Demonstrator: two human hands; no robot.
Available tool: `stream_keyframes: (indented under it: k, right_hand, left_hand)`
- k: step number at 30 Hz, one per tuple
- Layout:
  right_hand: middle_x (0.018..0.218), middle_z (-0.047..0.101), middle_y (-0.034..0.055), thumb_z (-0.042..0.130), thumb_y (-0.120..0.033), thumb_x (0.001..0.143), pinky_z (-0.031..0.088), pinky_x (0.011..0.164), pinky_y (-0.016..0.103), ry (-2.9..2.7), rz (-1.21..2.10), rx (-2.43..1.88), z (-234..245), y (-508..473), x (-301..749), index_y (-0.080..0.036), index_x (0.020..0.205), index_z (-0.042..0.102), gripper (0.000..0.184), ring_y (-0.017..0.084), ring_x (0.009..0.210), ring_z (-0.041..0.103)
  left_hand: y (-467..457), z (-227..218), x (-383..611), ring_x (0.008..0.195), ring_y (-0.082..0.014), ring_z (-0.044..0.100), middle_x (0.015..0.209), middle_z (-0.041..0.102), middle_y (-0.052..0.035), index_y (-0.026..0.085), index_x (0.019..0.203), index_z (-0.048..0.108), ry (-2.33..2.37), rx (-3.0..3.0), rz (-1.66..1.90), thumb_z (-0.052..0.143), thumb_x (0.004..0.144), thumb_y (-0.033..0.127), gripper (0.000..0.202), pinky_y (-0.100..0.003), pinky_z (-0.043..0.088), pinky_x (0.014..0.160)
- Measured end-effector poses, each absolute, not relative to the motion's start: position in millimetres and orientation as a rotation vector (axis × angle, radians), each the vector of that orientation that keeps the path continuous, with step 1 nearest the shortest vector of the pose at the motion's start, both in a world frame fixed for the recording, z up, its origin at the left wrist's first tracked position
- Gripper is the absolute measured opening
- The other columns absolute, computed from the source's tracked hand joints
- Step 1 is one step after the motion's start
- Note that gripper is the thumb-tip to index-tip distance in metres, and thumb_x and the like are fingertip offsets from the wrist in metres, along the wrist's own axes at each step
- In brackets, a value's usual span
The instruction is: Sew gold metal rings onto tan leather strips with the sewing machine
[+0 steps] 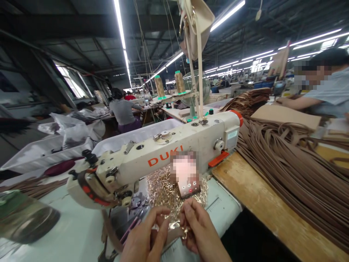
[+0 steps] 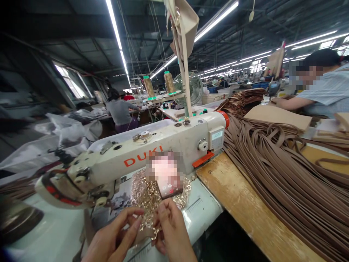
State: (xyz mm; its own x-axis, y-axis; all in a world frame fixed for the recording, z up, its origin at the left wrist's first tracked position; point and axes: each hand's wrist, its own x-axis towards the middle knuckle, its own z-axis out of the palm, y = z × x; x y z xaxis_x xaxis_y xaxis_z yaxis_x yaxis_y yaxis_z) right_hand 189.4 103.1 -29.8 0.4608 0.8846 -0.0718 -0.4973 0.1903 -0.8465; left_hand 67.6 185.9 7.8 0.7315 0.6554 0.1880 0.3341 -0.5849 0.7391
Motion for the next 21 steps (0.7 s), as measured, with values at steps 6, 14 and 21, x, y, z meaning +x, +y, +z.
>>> stream_keyframes:
  k: [6,14,21]
  right_hand:
    - [0.057,0.046,-0.0069,0.055,-0.060,0.084,0.025,0.035,0.015,-0.476,0.671,-1.177,-20,97,209,-0.021,0.097,0.050,0.042,0.006,0.040,0.035]
    - [0.062,0.057,-0.0005,0.040,-0.048,0.096,0.039,0.047,0.023,-0.739,0.317,-1.478,-4,105,246,-0.011,0.144,0.033,0.061,0.017,0.059,0.055]
    - [0.108,0.069,0.0062,0.038,-0.042,0.098,0.046,0.080,0.026,-0.793,0.071,-1.530,9,115,265,-0.021,0.126,0.059,0.041,0.020,0.092,0.064]
  left_hand:
    - [192,19,102,0.052,-0.0160,0.055,0.065,0.059,0.0036,0.018,0.136,0.041,0.783,2.249,0.692,0.038,0.095,0.044,0.049,-0.023,0.043,0.054]
    - [192,6,119,0.126,-0.0241,0.046,0.135,0.052,-0.0086,0.017,0.145,0.034,0.799,2.174,0.805,0.040,0.095,0.040,0.055,-0.037,0.037,0.103]
    - [193,6,125,0.132,-0.0221,0.039,0.138,0.049,-0.0052,0.019,0.143,0.037,0.776,2.102,0.797,0.041,0.095,0.038,0.052,-0.040,0.026,0.111]
